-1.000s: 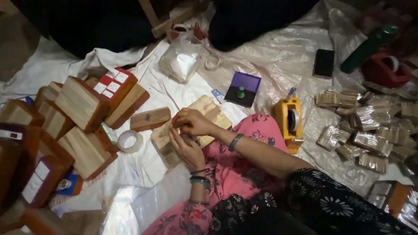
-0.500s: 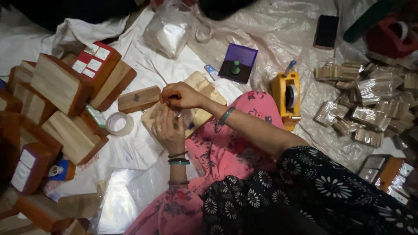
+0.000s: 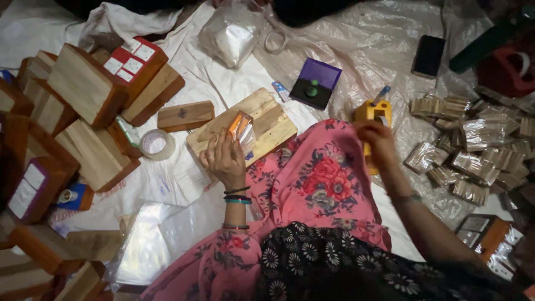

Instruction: The person sits on the floor and wraps small wooden boxes in clear plastic film, smoothing the film around each box by hand. Wrapped boxes are set aside with a pile of already wrapped boxes nearby, and a tape dispenser sits within reach.

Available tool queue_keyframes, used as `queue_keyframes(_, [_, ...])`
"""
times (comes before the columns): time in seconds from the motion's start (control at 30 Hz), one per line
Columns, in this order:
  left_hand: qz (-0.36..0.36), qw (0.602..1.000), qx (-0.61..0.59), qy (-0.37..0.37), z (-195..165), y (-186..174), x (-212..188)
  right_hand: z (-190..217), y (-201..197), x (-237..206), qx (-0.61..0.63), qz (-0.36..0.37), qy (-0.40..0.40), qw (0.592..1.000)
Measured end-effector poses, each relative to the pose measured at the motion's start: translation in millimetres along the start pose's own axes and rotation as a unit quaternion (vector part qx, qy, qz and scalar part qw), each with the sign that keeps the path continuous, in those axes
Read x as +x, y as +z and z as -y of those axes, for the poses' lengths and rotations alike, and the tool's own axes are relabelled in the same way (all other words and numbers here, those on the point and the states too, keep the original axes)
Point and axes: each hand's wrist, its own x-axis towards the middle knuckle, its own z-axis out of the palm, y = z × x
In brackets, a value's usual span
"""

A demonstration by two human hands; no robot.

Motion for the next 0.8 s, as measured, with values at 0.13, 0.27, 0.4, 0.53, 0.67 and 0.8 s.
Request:
queue_keyframes(0.13, [-0.014, 1.000, -0.018, -0.015, -3.3, 0.9, 3.0, -31.1, -89.0, -2.9, 0.014, -0.130, -0.087, 0.988])
queue_keyframes(0.27, [-0.031, 0.999, -0.016, -0.010, -3.9, 4.9, 2.7, -76.1, -115.8, -12.0, -0.042, -0.178, -0.052, 0.982])
queue_keyframes(0.4, [-0.032, 0.999, -0.009, -0.008, -1.4, 6.2, 0.1, -102.9, -103.1, -15.7, -0.028, -0.110, -0.016, 0.993])
queue_keyframes(0.53, [-0.027, 1.000, -0.014, -0.008, 1.0, 5.7, -2.5, -104.1, -93.8, -12.4, -0.025, -0.097, -0.032, 0.994])
queue_keyframes(0.67, [-0.029, 0.999, -0.017, -0.015, 0.8, 7.0, -3.7, -98.2, -93.6, -9.7, -0.003, -0.088, -0.006, 0.996])
queue_keyframes(0.8, [-0.029, 0.999, -0.017, -0.018, -0.2, 7.1, -4.3, -96.4, -93.0, -8.9, -0.011, -0.073, -0.014, 0.997])
